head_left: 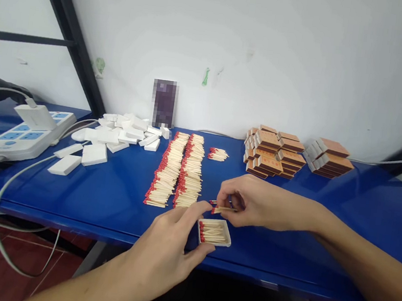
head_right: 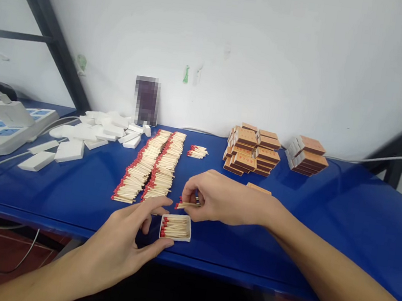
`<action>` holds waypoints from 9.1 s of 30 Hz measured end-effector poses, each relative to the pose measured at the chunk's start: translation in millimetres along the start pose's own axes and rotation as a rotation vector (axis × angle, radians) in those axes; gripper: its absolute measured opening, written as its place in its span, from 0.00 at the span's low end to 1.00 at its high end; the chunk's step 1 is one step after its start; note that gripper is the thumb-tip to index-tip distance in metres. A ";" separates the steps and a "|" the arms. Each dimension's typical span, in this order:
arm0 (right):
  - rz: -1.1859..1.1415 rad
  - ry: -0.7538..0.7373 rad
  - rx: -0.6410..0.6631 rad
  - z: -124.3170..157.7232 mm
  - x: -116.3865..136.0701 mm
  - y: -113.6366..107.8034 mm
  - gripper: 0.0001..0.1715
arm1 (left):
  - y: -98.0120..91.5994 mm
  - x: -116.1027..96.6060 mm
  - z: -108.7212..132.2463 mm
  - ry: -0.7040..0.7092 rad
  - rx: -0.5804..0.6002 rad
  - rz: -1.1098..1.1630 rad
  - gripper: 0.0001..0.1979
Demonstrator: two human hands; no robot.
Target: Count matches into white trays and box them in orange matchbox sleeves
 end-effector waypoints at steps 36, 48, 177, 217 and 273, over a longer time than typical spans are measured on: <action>0.262 0.038 -0.015 1.1 -25.9 -9.2 0.17 | -7.4 -5.6 -0.8 0.109 0.144 -0.042 0.13; 0.199 0.033 -0.011 -0.2 -14.5 -3.7 0.10 | -3.5 -3.6 -0.9 0.133 0.113 -0.048 0.11; 0.274 0.088 -0.449 -46.4 -72.3 10.6 0.10 | 2.3 -1.9 2.0 0.205 0.010 -0.021 0.13; 0.134 0.062 -0.427 -51.8 -87.8 0.1 0.13 | 1.9 0.3 1.5 0.246 -0.021 -0.029 0.13; 0.144 0.099 -0.341 -42.1 -65.6 0.6 0.21 | 0.3 -2.6 1.9 0.226 0.014 -0.050 0.13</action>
Point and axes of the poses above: each hand's wrist, its own z-axis away from the middle knuckle, its own y-axis out of the palm, x = y × z, the point moved 1 cm from there along -z, towards the middle knuckle, and after that the axes turned 7 degrees about -x, right-handed, at the moved point
